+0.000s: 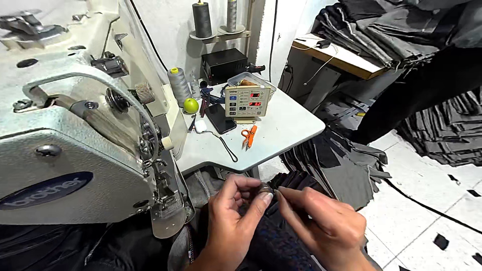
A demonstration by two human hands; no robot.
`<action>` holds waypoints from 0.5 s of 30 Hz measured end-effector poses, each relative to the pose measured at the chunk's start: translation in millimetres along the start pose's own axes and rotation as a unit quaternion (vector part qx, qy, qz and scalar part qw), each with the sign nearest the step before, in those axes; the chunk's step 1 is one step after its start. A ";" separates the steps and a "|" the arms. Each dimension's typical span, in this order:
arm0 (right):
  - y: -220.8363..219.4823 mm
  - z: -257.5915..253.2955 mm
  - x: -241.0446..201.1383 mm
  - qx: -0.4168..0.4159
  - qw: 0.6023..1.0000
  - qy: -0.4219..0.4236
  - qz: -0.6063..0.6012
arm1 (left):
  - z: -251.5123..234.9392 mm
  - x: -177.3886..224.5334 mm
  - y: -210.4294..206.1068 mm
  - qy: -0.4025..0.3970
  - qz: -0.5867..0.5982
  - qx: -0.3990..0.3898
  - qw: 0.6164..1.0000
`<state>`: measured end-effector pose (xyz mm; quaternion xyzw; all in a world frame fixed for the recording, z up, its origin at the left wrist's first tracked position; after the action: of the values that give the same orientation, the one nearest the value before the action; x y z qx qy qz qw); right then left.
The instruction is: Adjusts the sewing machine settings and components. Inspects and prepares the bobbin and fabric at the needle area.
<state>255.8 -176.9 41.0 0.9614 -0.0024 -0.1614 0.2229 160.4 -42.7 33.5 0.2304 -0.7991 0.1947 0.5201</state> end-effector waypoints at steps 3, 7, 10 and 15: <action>0.6 0.6 1.6 -0.002 1.000 0.007 0.004 | 0.4 -1.0 -1.1 -0.011 -0.007 0.003 1.000; -0.1 0.8 3.2 -0.004 1.000 0.008 0.016 | 1.3 -2.1 -2.0 -0.036 -0.027 -0.009 0.999; 0.1 1.4 3.8 -0.005 0.999 0.017 0.033 | 1.7 -2.1 -3.8 -0.050 -0.045 -0.017 0.998; 2.6 3.2 5.0 -0.013 0.999 0.034 0.038 | 0.8 -2.3 -4.6 -0.052 -0.054 -0.019 0.997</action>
<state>259.7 -181.0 37.9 0.9625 -0.0290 -0.1204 0.2413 163.3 -46.6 31.4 0.2731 -0.8150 0.1387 0.4918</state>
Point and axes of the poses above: each hand's wrist, its own z-axis away from the middle knuckle, its own y-axis out of the back of the hand, x = y × z, the point moved 2 cm from there along -z, towards the middle knuckle, and after that the axes turned 3 degrees about y, right-handed, at the moved point
